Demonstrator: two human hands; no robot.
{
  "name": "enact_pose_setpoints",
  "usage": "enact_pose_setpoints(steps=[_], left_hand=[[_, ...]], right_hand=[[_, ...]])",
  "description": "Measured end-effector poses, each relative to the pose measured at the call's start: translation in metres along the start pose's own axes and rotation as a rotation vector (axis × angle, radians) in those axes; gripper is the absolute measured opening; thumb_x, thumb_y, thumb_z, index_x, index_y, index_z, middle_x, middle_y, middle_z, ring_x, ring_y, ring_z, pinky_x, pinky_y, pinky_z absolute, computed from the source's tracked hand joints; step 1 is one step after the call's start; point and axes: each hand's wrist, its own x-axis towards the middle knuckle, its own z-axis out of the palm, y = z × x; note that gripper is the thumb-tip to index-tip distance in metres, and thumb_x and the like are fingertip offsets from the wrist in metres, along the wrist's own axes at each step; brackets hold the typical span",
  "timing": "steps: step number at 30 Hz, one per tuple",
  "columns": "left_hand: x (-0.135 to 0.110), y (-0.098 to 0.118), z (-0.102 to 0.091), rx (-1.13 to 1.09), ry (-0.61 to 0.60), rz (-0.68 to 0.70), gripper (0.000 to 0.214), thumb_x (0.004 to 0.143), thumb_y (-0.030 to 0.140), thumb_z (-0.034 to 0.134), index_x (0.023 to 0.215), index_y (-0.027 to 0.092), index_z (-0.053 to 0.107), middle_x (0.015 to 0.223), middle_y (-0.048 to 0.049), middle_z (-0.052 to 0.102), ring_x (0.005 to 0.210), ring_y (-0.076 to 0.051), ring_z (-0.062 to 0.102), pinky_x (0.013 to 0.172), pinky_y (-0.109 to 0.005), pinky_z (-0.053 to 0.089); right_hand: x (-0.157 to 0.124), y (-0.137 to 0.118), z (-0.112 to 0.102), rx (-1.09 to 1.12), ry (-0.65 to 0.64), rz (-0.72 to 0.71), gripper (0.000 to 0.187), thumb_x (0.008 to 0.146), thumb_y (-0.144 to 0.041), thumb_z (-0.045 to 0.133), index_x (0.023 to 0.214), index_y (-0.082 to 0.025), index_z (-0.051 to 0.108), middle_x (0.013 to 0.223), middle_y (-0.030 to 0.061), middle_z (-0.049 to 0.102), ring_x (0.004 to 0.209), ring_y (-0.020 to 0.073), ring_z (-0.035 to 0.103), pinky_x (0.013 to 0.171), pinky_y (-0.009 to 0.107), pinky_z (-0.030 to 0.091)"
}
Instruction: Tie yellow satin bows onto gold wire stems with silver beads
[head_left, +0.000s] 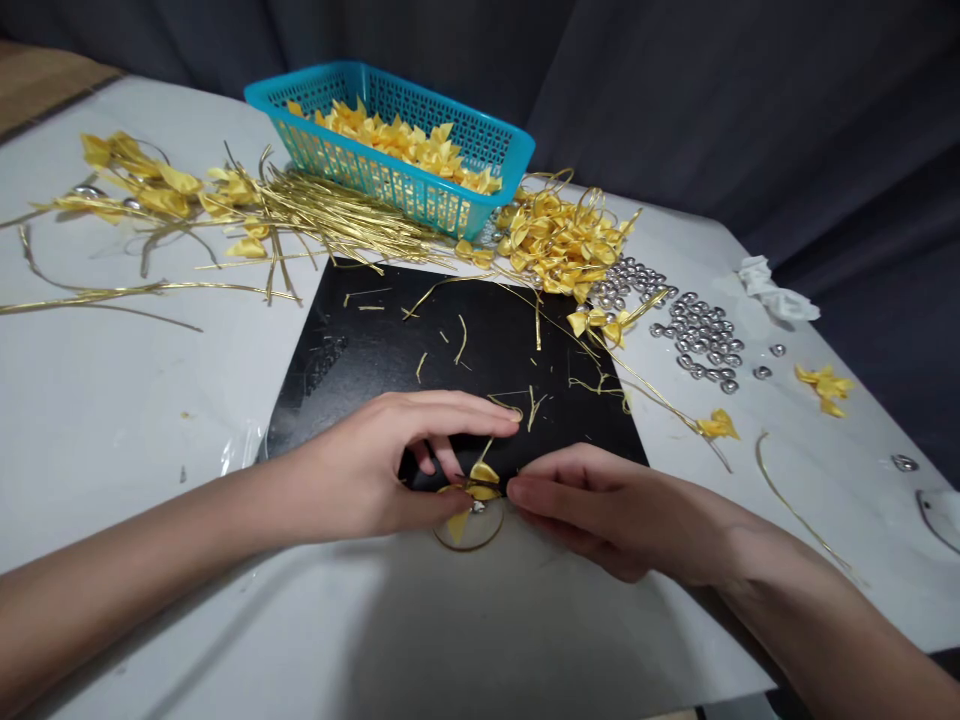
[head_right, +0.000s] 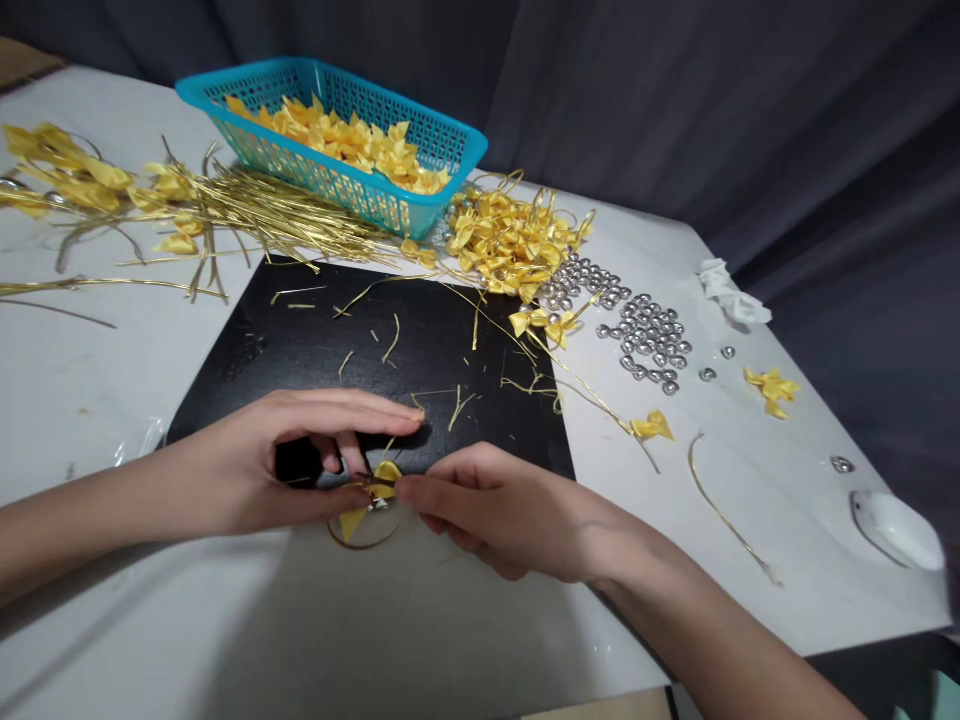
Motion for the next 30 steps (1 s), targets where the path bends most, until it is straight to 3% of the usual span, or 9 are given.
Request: enact_pose_setpoints(steps=[4,6,12,15,18,20,23,25,30], left_hand=[[0.001,-0.001,0.001,-0.021,0.021,-0.01,0.047,0.072,0.009,0.064,0.119,0.017,0.06,0.126,-0.0091,0.059,0.063,-0.006,0.062,0.056,-0.017,0.051],[0.001,-0.002,0.001,-0.034,0.057,-0.036,0.05,0.073,0.011,0.065,0.122,0.017,0.057,0.13,-0.0098,0.056,0.064,-0.005,0.062,0.056,-0.016,0.052],[0.002,0.001,-0.001,-0.063,0.091,-0.096,0.047,0.077,0.019,0.065,0.123,0.019,0.057,0.133,-0.0091,0.052,0.07,-0.007,0.063,0.054,-0.014,0.052],[0.001,0.0,-0.002,-0.075,0.115,-0.087,0.047,0.077,0.02,0.065,0.123,0.019,0.057,0.134,-0.0083,0.052,0.07,-0.006,0.062,0.054,-0.013,0.053],[0.0,-0.001,-0.001,-0.062,0.147,-0.044,0.047,0.076,0.018,0.066,0.122,0.02,0.058,0.132,-0.0077,0.053,0.071,-0.006,0.062,0.054,-0.013,0.052],[-0.001,0.0,0.001,-0.036,0.181,-0.01,0.044,0.076,0.016,0.066,0.119,0.019,0.06,0.13,-0.0076,0.056,0.071,-0.006,0.063,0.054,-0.012,0.052],[-0.002,0.005,0.003,-0.027,0.219,0.033,0.038,0.076,0.012,0.064,0.114,0.017,0.063,0.125,-0.0085,0.06,0.068,-0.006,0.063,0.052,-0.011,0.051],[-0.002,0.007,0.006,-0.042,0.221,0.043,0.035,0.075,0.01,0.063,0.11,0.016,0.065,0.122,-0.0085,0.062,0.067,-0.006,0.063,0.052,-0.011,0.05],[0.002,0.009,0.006,-0.261,0.277,-0.192,0.057,0.072,0.019,0.069,0.126,0.021,0.052,0.124,-0.0093,0.06,0.079,-0.01,0.064,0.061,-0.016,0.052]], right_hand=[[-0.006,-0.003,-0.006,-0.102,0.001,-0.008,0.048,0.078,-0.057,0.057,0.058,-0.018,0.036,0.044,-0.0103,0.026,0.037,0.0019,0.019,0.034,0.017,0.013],[-0.01,-0.004,-0.012,-0.223,0.088,-0.034,0.048,0.078,-0.058,0.055,0.059,-0.018,0.037,0.046,-0.0093,0.026,0.039,0.003,0.019,0.037,0.019,0.012],[-0.004,0.003,-0.034,-0.79,0.868,-0.254,0.04,0.081,-0.054,0.051,0.064,-0.019,0.042,0.056,-0.0025,0.041,0.051,0.0093,0.035,0.049,0.024,0.024],[0.002,0.005,-0.034,-0.997,1.011,-0.257,0.027,0.081,-0.046,0.054,0.074,-0.02,0.052,0.069,0.0035,0.055,0.065,0.0172,0.049,0.056,0.028,0.031],[0.003,0.005,-0.02,-0.901,1.146,-0.531,0.019,0.079,-0.037,0.058,0.087,-0.019,0.056,0.093,0.0093,0.06,0.09,0.0233,0.053,0.068,0.031,0.039],[0.004,0.007,-0.005,-0.649,1.059,-0.634,0.018,0.081,-0.037,0.057,0.085,-0.019,0.054,0.087,0.0076,0.06,0.079,0.018,0.055,0.065,0.028,0.042],[0.007,0.01,0.014,-0.25,0.618,-0.518,0.025,0.078,-0.044,0.059,0.082,-0.02,0.054,0.059,-0.0015,0.053,0.047,0.0092,0.045,0.043,0.021,0.035],[0.009,0.011,0.02,-0.067,0.441,-0.456,0.025,0.079,-0.044,0.059,0.081,-0.02,0.053,0.048,-0.0054,0.047,0.04,0.0073,0.042,0.039,0.019,0.031],[0.008,0.008,0.012,0.164,0.403,-0.47,0.022,0.078,-0.039,0.063,0.08,-0.019,0.053,0.052,-0.0038,0.058,0.042,0.0061,0.049,0.044,0.017,0.039]])
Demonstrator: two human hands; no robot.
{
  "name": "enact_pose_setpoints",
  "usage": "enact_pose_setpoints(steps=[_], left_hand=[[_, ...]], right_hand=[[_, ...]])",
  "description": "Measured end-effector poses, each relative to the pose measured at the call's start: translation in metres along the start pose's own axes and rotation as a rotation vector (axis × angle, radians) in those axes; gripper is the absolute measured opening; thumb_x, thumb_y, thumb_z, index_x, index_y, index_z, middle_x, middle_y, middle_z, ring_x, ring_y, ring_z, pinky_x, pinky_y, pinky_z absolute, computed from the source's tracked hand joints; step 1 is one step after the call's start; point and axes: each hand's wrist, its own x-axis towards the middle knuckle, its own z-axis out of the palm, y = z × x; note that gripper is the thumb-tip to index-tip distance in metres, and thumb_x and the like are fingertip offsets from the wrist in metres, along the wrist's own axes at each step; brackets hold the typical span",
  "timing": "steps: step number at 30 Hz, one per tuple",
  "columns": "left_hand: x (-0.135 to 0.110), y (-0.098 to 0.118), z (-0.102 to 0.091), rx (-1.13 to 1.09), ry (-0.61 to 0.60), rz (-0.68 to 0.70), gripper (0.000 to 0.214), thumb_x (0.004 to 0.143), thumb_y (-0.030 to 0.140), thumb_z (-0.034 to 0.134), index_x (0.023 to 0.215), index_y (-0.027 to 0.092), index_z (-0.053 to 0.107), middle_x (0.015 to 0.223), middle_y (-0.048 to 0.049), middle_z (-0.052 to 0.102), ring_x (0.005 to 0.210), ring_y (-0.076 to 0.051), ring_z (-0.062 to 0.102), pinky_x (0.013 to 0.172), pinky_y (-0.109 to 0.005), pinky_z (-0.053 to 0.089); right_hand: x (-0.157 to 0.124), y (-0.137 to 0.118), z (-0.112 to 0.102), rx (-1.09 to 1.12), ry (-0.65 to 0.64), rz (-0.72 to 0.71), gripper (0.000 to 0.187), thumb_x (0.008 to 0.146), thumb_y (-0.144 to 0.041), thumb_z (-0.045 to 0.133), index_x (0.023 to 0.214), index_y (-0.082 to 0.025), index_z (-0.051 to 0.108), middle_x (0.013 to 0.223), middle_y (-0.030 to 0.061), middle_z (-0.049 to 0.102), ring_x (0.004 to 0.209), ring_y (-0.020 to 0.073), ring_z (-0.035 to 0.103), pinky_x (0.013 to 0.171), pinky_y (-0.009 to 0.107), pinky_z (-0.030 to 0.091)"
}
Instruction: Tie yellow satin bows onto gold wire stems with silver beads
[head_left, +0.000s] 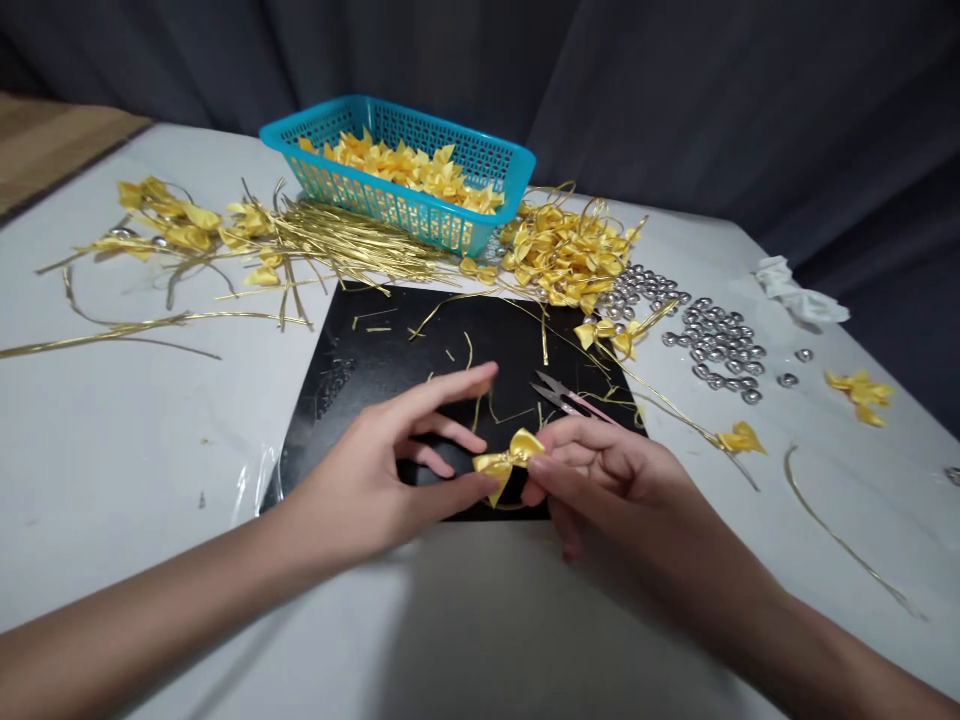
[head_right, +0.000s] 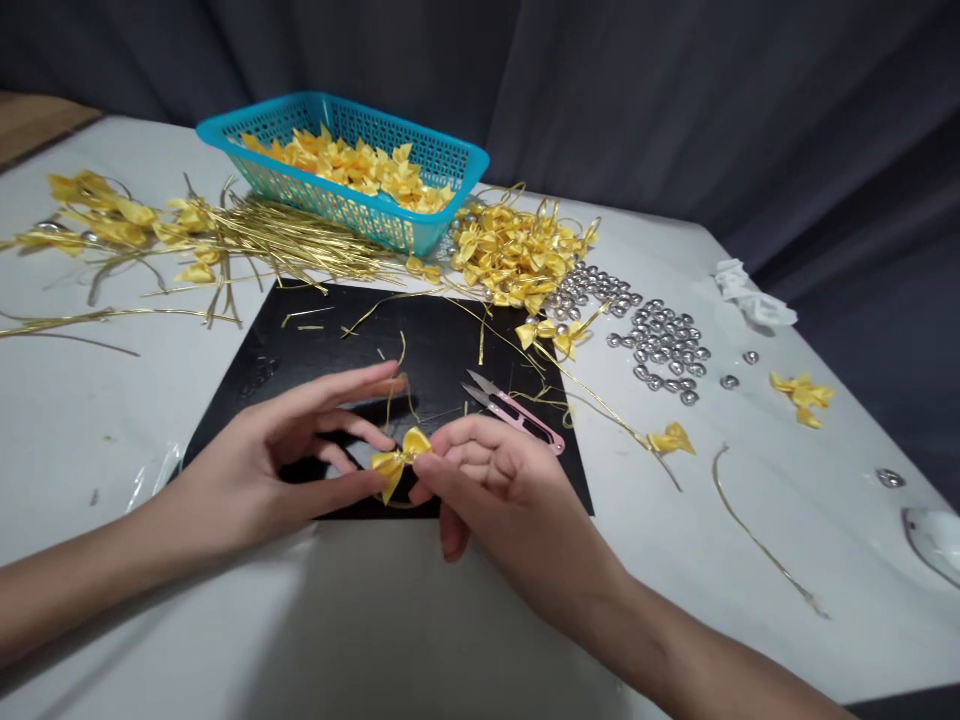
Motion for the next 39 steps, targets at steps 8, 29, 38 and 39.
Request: enact_pose_setpoints(steps=[8,29,38,39], left_hand=[[0.004,0.003,-0.003,-0.084,-0.093,-0.207,0.021,0.075,0.029,0.066,0.091,0.015,0.069,0.067,0.0008,0.062,0.056,-0.006,0.051,0.049,-0.012,0.039],[-0.007,0.001,-0.004,0.146,0.123,0.126,0.015,0.084,0.026,0.058,0.096,0.03,0.067,0.073,0.0037,0.06,0.061,-0.009,0.049,0.054,-0.02,0.036],[-0.004,0.001,-0.006,-0.19,0.178,0.018,0.016,0.077,0.02,0.068,0.09,0.029,0.067,0.072,0.0042,0.059,0.063,-0.006,0.048,0.055,-0.013,0.037],[-0.003,0.002,-0.007,-0.335,0.148,-0.047,0.017,0.075,0.02,0.069,0.088,0.029,0.067,0.071,0.0043,0.058,0.06,-0.006,0.047,0.052,-0.012,0.036]], right_hand=[[0.003,-0.001,-0.007,0.223,-0.047,0.028,0.023,0.077,-0.034,0.067,0.082,-0.017,0.052,0.058,-0.0047,0.059,0.041,0.0023,0.046,0.043,0.013,0.041],[-0.004,0.003,-0.008,0.232,0.019,-0.195,0.017,0.083,-0.028,0.061,0.083,-0.022,0.045,0.062,-0.0071,0.055,0.038,0.0004,0.026,0.035,0.015,0.016],[-0.002,0.0,-0.013,0.275,0.058,-0.229,0.013,0.084,-0.024,0.058,0.083,-0.022,0.046,0.064,-0.0076,0.051,0.041,0.0009,0.022,0.036,0.015,0.016],[-0.002,0.0,-0.014,0.255,0.058,-0.236,0.013,0.084,-0.025,0.058,0.084,-0.023,0.046,0.065,-0.0075,0.051,0.041,0.0012,0.022,0.036,0.015,0.016]])
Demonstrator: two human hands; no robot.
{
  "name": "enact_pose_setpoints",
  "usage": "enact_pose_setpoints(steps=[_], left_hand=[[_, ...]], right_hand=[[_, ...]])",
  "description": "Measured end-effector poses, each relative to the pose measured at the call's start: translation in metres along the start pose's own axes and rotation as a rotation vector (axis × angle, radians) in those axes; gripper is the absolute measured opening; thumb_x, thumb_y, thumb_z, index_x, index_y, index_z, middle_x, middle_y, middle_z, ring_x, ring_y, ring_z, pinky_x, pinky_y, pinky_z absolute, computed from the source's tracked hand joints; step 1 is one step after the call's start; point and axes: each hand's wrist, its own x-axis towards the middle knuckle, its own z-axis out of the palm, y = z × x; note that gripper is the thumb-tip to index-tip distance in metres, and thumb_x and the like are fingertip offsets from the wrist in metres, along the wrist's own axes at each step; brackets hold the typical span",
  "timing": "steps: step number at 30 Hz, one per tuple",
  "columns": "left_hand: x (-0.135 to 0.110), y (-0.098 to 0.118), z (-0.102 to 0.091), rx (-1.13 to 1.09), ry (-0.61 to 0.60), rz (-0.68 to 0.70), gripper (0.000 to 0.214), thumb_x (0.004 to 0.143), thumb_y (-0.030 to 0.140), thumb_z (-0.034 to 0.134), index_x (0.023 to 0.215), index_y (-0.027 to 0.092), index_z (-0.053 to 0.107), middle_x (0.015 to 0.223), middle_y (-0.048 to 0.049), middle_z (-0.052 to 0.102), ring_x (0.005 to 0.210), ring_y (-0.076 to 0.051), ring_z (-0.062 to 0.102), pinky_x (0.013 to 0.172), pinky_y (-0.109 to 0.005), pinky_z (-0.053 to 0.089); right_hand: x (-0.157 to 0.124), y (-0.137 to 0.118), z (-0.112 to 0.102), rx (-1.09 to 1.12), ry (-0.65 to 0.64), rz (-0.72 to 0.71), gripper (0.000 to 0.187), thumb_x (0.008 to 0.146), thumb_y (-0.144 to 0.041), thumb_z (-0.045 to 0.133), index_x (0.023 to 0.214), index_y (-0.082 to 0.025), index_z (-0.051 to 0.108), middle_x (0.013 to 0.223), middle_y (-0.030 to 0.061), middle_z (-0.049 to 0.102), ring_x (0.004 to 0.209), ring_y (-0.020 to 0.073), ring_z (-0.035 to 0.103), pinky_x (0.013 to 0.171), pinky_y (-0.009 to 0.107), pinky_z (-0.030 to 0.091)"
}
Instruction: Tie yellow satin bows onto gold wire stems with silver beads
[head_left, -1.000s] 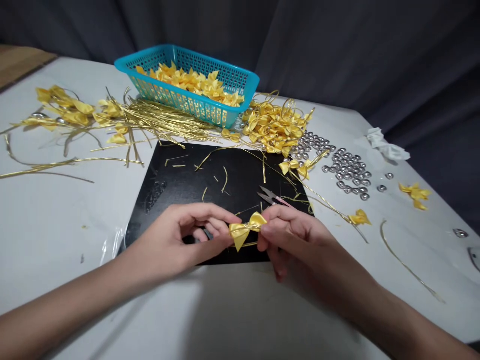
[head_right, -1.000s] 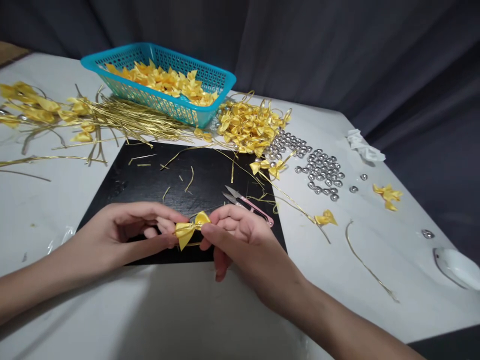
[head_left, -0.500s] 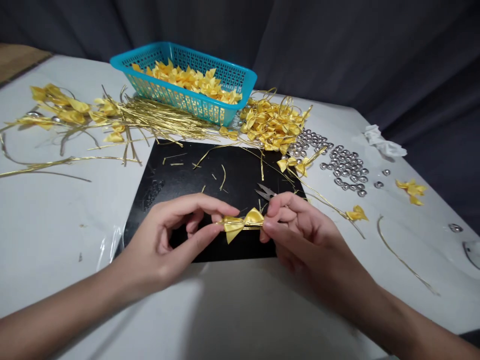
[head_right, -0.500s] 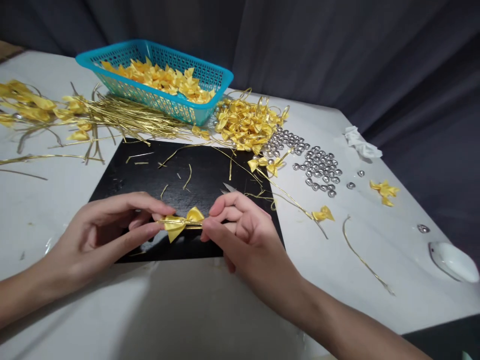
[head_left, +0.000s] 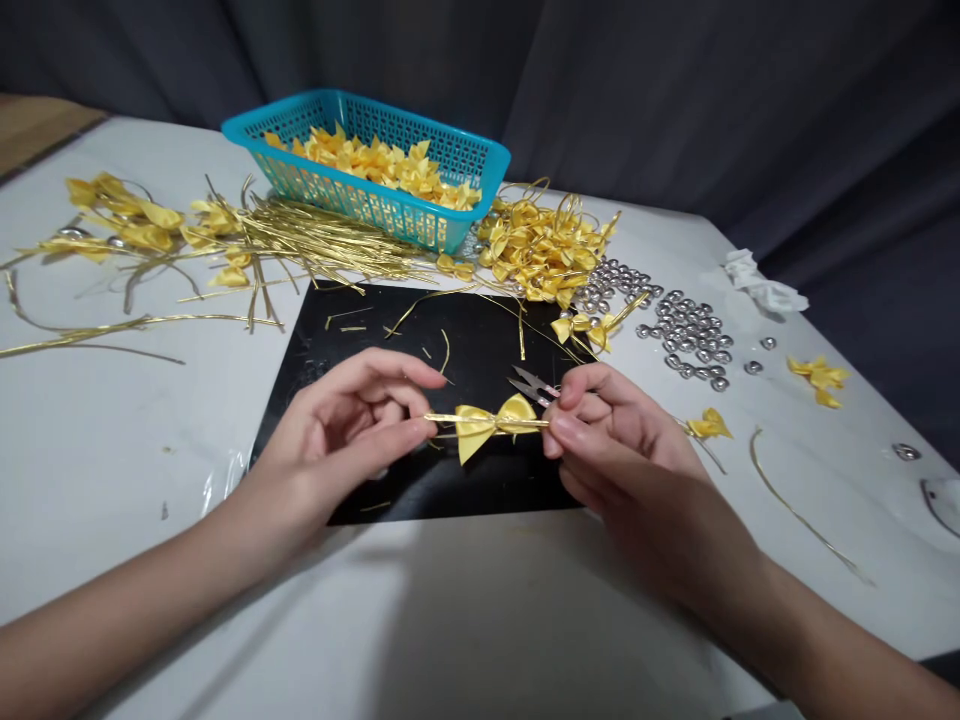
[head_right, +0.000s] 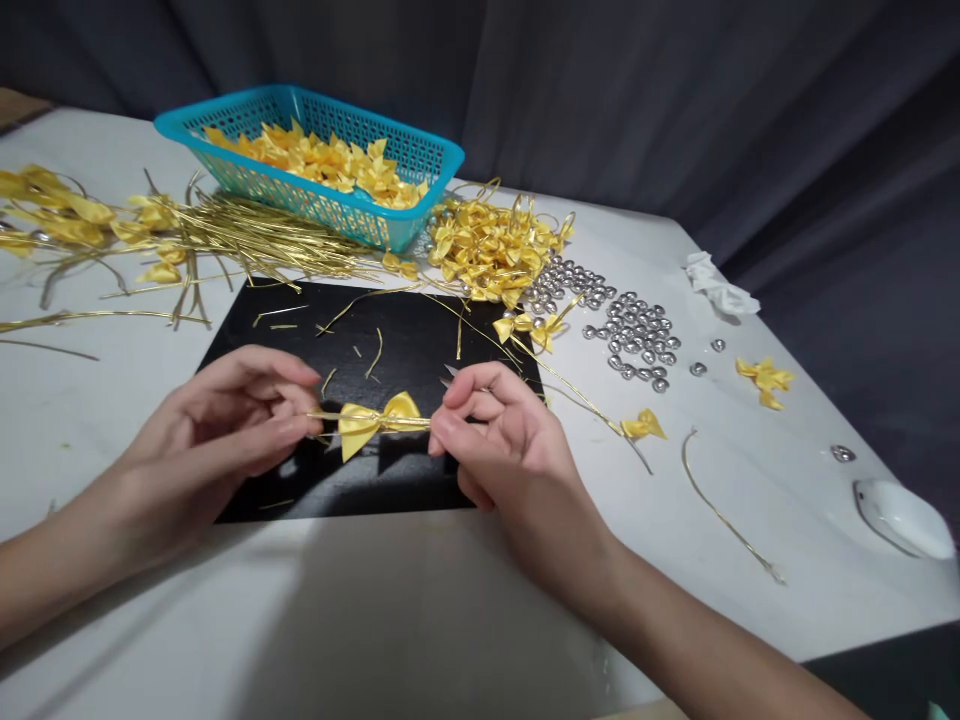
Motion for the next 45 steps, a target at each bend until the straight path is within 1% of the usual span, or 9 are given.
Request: enact_pose_setpoints(steps=[3,5,8,14,30,36,38,41,45], left_hand=[[0.002,0.004,0.002,-0.361,-0.122,-0.285,0.017,0.068,0.021,0.075,0.083,0.025,0.068,0.069,0.0032,0.056,0.056,-0.005,0.045,0.048,-0.011,0.036],[0.002,0.006,0.004,-0.435,-0.183,-0.379,0.012,0.068,0.024,0.075,0.079,0.022,0.069,0.064,0.0029,0.052,0.054,-0.005,0.042,0.046,-0.011,0.034],[0.001,0.004,0.004,-0.384,-0.205,-0.351,0.008,0.075,0.027,0.07,0.08,0.022,0.067,0.06,0.0046,0.045,0.049,-0.003,0.035,0.042,-0.011,0.029],[0.0,-0.003,0.003,-0.283,-0.224,-0.314,0.004,0.08,0.026,0.066,0.079,0.023,0.063,0.059,0.0058,0.045,0.047,-0.003,0.034,0.042,-0.012,0.025],[0.0,-0.003,0.004,-0.08,-0.232,-0.278,0.008,0.084,0.026,0.057,0.08,0.02,0.056,0.061,0.0057,0.047,0.047,-0.005,0.037,0.043,-0.015,0.028],[-0.003,-0.006,0.016,0.214,-0.04,-0.136,0.023,0.077,0.035,0.065,0.091,0.02,0.053,0.069,0.0037,0.049,0.057,-0.009,0.046,0.05,-0.018,0.037],[-0.003,-0.004,0.019,0.233,-0.076,-0.158,0.023,0.076,0.037,0.064,0.087,0.018,0.058,0.068,0.0024,0.052,0.058,-0.009,0.047,0.05,-0.018,0.038],[-0.002,0.003,0.021,0.156,-0.178,-0.263,0.021,0.075,0.037,0.063,0.081,0.016,0.063,0.061,0.0024,0.054,0.056,-0.01,0.049,0.052,-0.019,0.04],[0.001,0.009,0.022,0.1,-0.153,-0.35,0.021,0.066,0.03,0.071,0.079,0.016,0.062,0.062,0.0026,0.057,0.056,-0.009,0.05,0.051,-0.019,0.039]], right_hand=[[-0.004,0.0,0.002,-0.129,-0.044,-0.034,0.014,0.084,-0.026,0.059,0.087,-0.023,0.046,0.066,-0.0053,0.053,0.045,0.003,0.033,0.039,0.016,0.022],[-0.007,0.0,0.006,-0.225,-0.107,-0.054,0.014,0.084,-0.027,0.059,0.088,-0.022,0.047,0.067,-0.0033,0.054,0.049,0.0047,0.04,0.042,0.017,0.028],[-0.008,-0.001,0.011,-0.302,-0.168,-0.036,0.013,0.084,-0.03,0.058,0.087,-0.02,0.049,0.068,-0.002,0.055,0.048,0.0053,0.041,0.043,0.019,0.03],[-0.003,-0.004,0.013,-0.336,-0.097,0.028,0.01,0.082,-0.027,0.058,0.083,-0.019,0.052,0.067,-0.0005,0.06,0.057,0.0072,0.051,0.048,0.018,0.036],[-0.007,-0.003,0.014,-0.46,-0.016,-0.064,0.009,0.082,-0.029,0.056,0.082,-0.021,0.052,0.068,0.0012,0.062,0.055,0.01,0.055,0.044,0.021,0.034],[-0.011,0.007,0.009,-0.846,0.131,-0.395,0.002,0.086,-0.024,0.055,0.086,-0.023,0.057,0.068,-0.0005,0.061,0.049,0.0087,0.049,0.042,0.022,0.033],[-0.012,0.009,0.006,-1.01,0.055,-0.556,0.007,0.087,-0.019,0.052,0.088,-0.023,0.058,0.07,-0.0007,0.062,0.049,0.0077,0.049,0.045,0.021,0.035],[-0.011,0.008,0.005,-1.198,-0.184,-0.76,0.014,0.089,-0.014,0.047,0.088,-0.021,0.06,0.071,0.0005,0.065,0.054,0.0084,0.053,0.049,0.02,0.037],[-0.008,0.004,0.01,-1.392,-0.34,-0.999,0.034,0.093,-0.012,0.033,0.081,-0.015,0.065,0.06,0.0016,0.064,0.046,0.0103,0.044,0.041,0.027,0.028]])
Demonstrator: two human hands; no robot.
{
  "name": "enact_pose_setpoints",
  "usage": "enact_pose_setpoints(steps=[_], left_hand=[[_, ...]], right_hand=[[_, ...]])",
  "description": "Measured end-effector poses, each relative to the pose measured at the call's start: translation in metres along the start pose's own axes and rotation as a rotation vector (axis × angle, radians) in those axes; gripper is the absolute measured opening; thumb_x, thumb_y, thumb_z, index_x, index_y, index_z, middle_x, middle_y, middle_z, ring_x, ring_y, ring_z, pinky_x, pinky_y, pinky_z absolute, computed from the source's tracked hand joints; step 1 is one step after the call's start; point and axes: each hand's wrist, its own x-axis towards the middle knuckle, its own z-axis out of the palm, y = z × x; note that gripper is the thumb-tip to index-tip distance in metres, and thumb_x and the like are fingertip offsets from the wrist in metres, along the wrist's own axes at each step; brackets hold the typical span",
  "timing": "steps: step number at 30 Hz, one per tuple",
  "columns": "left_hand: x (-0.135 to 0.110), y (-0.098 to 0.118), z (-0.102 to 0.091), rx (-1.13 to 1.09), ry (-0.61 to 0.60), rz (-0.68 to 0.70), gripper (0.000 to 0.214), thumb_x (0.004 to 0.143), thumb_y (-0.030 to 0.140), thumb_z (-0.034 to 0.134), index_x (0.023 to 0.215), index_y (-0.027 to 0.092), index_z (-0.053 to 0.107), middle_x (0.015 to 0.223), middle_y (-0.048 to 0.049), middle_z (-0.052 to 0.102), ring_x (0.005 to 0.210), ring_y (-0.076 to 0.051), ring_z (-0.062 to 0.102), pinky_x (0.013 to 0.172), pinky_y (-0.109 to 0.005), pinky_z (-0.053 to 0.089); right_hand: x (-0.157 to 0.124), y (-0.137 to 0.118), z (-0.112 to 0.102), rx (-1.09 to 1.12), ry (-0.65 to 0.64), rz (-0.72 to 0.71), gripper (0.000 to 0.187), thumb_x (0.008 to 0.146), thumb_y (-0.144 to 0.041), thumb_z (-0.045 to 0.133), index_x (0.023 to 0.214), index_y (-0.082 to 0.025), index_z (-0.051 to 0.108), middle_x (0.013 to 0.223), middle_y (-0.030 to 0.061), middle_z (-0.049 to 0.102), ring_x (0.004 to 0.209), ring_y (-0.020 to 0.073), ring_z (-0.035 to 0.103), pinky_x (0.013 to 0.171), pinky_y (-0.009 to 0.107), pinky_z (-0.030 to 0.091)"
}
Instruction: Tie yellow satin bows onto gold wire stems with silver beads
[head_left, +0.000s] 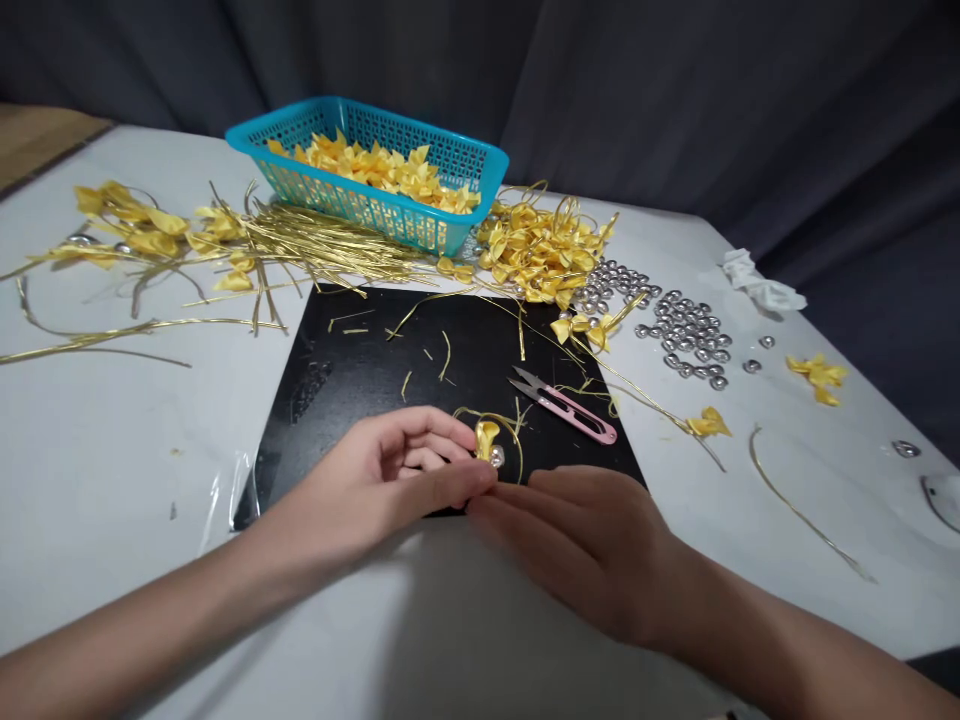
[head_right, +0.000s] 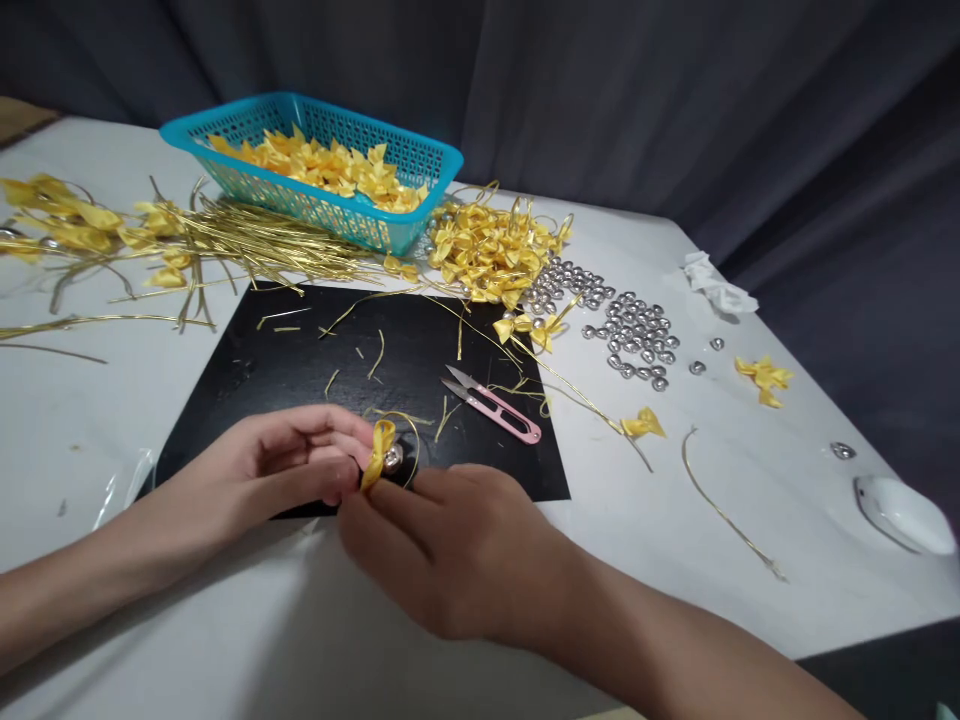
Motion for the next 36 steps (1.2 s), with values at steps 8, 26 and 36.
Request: enact_pose_setpoints(steps=[8,26,36], left_hand=[[0.002,-0.001,-0.001,-0.043,0.009,-0.087,0.017,0.058,0.015,0.073,0.073,0.014,0.064,0.063,0.0012,0.063,0.054,-0.008,0.052,0.049,-0.016,0.038],[0.005,-0.004,-0.017,-0.101,-0.213,0.016,0.02,0.077,0.023,0.064,0.096,0.019,0.065,0.069,0.0028,0.061,0.059,-0.006,0.051,0.054,-0.014,0.04],[0.002,-0.008,-0.006,0.218,-0.129,0.053,0.019,0.068,0.023,0.072,0.082,0.014,0.062,0.055,0.0075,0.046,0.05,-0.005,0.04,0.045,-0.013,0.031]], right_hand=[[-0.005,0.001,0.005,0.267,-0.076,0.159,0.018,0.092,-0.026,0.044,0.088,-0.017,0.059,0.071,0.0028,0.068,0.055,0.0111,0.057,0.048,0.024,0.037],[0.007,0.004,0.003,1.108,-0.032,1.067,0.017,0.077,-0.029,0.058,0.089,-0.017,0.056,0.069,0.0017,0.065,0.047,0.0056,0.049,0.043,0.016,0.031],[0.011,0.007,0.002,1.194,-0.149,1.142,0.01,0.077,-0.024,0.057,0.072,-0.016,0.055,0.049,-0.004,0.058,0.036,0.0022,0.039,0.035,0.012,0.027]])
